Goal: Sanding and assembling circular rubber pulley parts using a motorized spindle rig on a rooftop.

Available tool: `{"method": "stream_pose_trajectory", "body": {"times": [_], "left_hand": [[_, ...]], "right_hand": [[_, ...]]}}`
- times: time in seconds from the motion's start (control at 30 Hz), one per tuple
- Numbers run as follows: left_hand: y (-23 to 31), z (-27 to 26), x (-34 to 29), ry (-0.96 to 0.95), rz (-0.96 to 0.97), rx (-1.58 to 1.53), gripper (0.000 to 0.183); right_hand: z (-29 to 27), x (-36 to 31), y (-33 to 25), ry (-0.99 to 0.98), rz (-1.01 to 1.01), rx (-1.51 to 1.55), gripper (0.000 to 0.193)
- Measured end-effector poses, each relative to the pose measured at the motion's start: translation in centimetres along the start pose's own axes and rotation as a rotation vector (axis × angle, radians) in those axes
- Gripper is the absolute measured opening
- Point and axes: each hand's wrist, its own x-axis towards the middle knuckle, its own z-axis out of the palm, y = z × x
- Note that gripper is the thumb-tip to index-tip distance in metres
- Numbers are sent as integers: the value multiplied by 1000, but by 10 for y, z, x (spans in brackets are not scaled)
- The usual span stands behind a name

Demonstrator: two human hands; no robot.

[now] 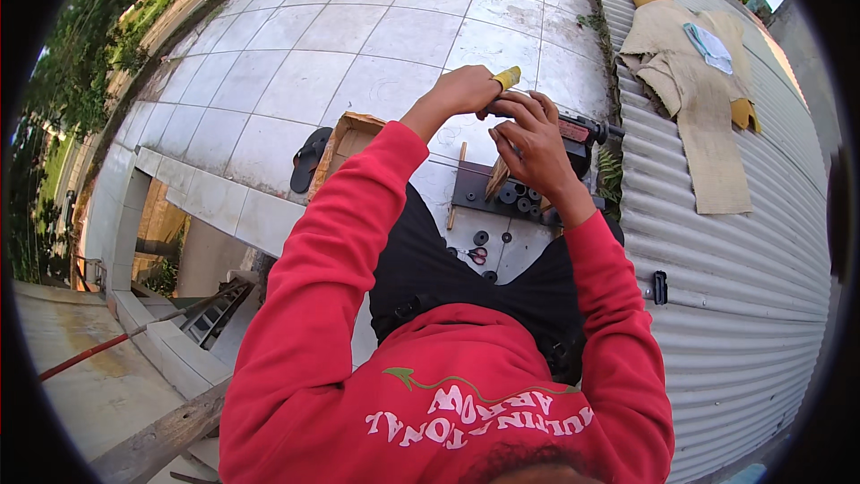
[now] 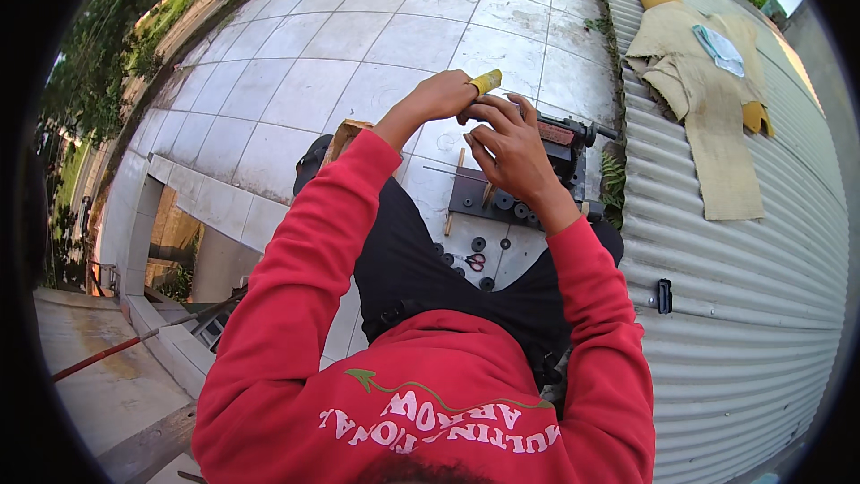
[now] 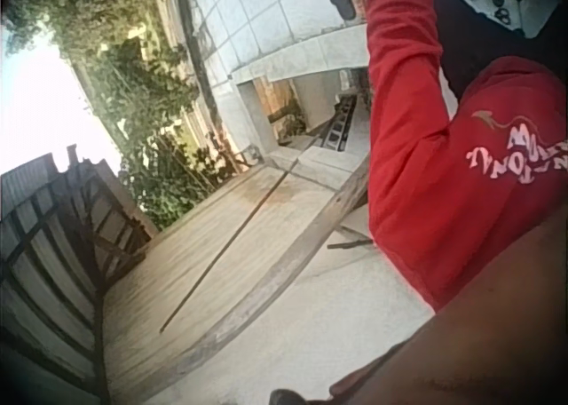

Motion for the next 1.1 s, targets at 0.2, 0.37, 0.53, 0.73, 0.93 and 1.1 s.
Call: {"method": "stream_pose_trajectory", "body": {"times": [0.2, 0.37, 0.53, 0.73, 0.93, 1.1], "left_hand": [[-16, 8, 13, 44, 21, -53, 23], [-16, 9, 9, 81, 226, 315, 23], [-23, 10, 21, 35, 92, 70, 49], [-23, 11, 26, 23, 32, 12, 50], [-6, 5, 17, 7, -103, -139, 53], [-2, 2, 0, 39, -99, -83, 57]], "right_hand": [[-2, -5, 2, -87, -29, -83, 6], [-3, -7, 7, -142, -79, -124, 3], [6, -10, 9, -138, -112, -139, 5], [6, -9, 10, -140, -159, -221, 10], [4, -13, 11, -188, -205, -254, 7], [4, -28, -11, -267, -170, -220, 15]]}}
